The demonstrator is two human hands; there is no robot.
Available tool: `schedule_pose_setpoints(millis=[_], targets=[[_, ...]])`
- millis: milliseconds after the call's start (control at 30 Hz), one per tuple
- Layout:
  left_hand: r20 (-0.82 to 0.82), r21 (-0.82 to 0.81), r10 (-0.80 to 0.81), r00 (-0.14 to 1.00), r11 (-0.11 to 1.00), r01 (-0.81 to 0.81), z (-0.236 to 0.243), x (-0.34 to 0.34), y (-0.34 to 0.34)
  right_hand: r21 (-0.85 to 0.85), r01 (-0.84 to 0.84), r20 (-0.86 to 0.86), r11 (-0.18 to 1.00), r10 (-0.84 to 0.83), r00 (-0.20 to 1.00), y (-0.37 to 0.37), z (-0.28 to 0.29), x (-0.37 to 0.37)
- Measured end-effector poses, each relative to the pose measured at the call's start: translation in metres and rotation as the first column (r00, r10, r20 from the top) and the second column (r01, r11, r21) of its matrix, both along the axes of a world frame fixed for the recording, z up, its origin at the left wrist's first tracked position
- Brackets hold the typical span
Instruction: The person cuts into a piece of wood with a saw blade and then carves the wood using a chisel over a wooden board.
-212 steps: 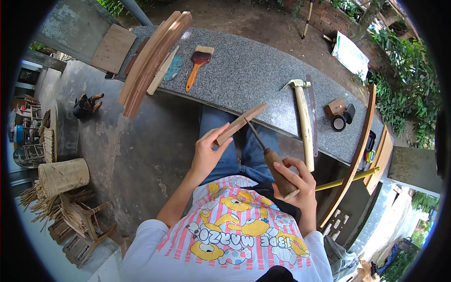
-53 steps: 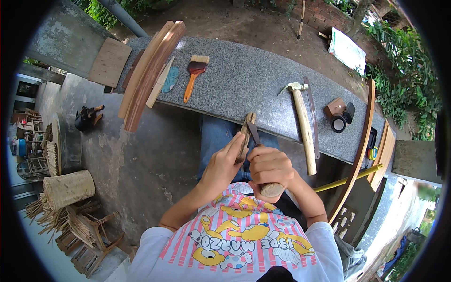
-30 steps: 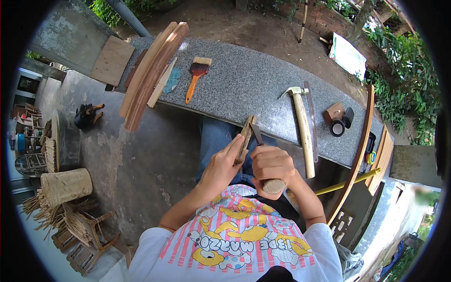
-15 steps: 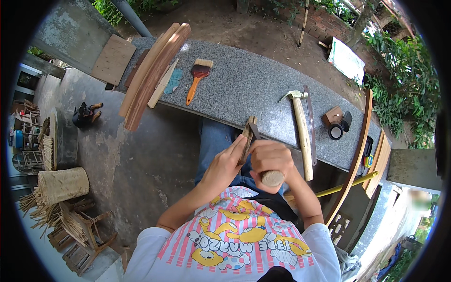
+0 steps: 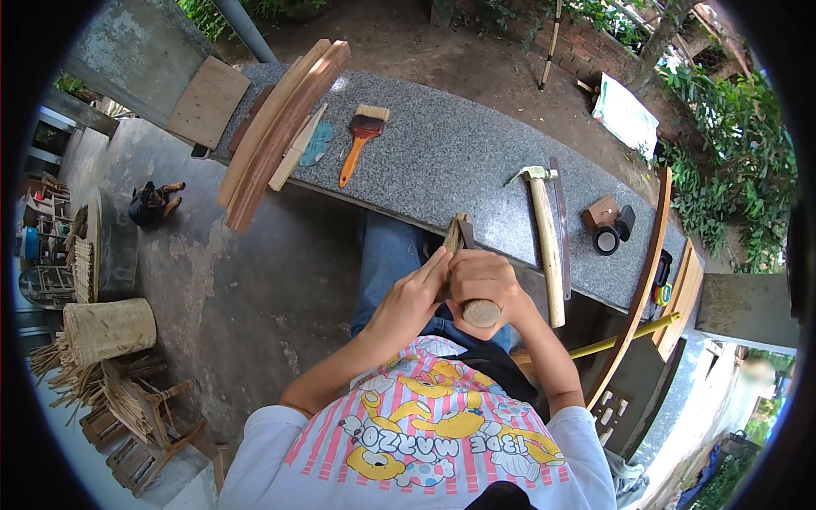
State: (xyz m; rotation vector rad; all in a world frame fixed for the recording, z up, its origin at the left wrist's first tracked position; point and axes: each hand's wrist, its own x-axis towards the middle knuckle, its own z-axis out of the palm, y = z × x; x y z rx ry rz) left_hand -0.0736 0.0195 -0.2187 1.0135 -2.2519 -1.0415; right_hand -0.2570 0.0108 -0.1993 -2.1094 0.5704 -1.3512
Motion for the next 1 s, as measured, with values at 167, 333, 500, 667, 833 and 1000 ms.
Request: schedule_pose_setpoints(millis=[167,333,500,667,833,1000], targets=[[0.002,0.007,-0.009,1.000,1.000,0.009,0.001,0.005,0.000,0.010,-0.047,-0.006,0.999,0.047,0.999,0.006,0.002,0.001],[0.024,0.022,-0.002,1.000,1.000,0.002,0.003,0.002,0.001,0.047,-0.023,0.026,0.999,0.022,0.999,0.000,0.005,-0.005],[0.000,0.003,-0.014,1.000,1.000,0.014,0.001,0.002,0.004,0.023,0.052,-0.021,0.998,-0.052,0.998,-0.007,-0.010,-0.006],[-0.011,0.040,0.016,1.000,0.999,-0.016,0.003,0.004,0.000,0.037,-0.014,-0.007,0.999,0.014,1.000,0.003,0.002,-0.009],[0.023,0.019,-0.011,1.000,1.000,0.011,0.008,0.002,0.005,0.062,0.029,-0.029,0.998,-0.027,0.999,-0.005,-0.008,-0.014],[-0.021,0.080,0.027,0.999,0.996,-0.026,0.007,0.004,0.000,0.050,-0.017,-0.004,0.999,0.017,1.000,0.008,-0.002,-0.012]])
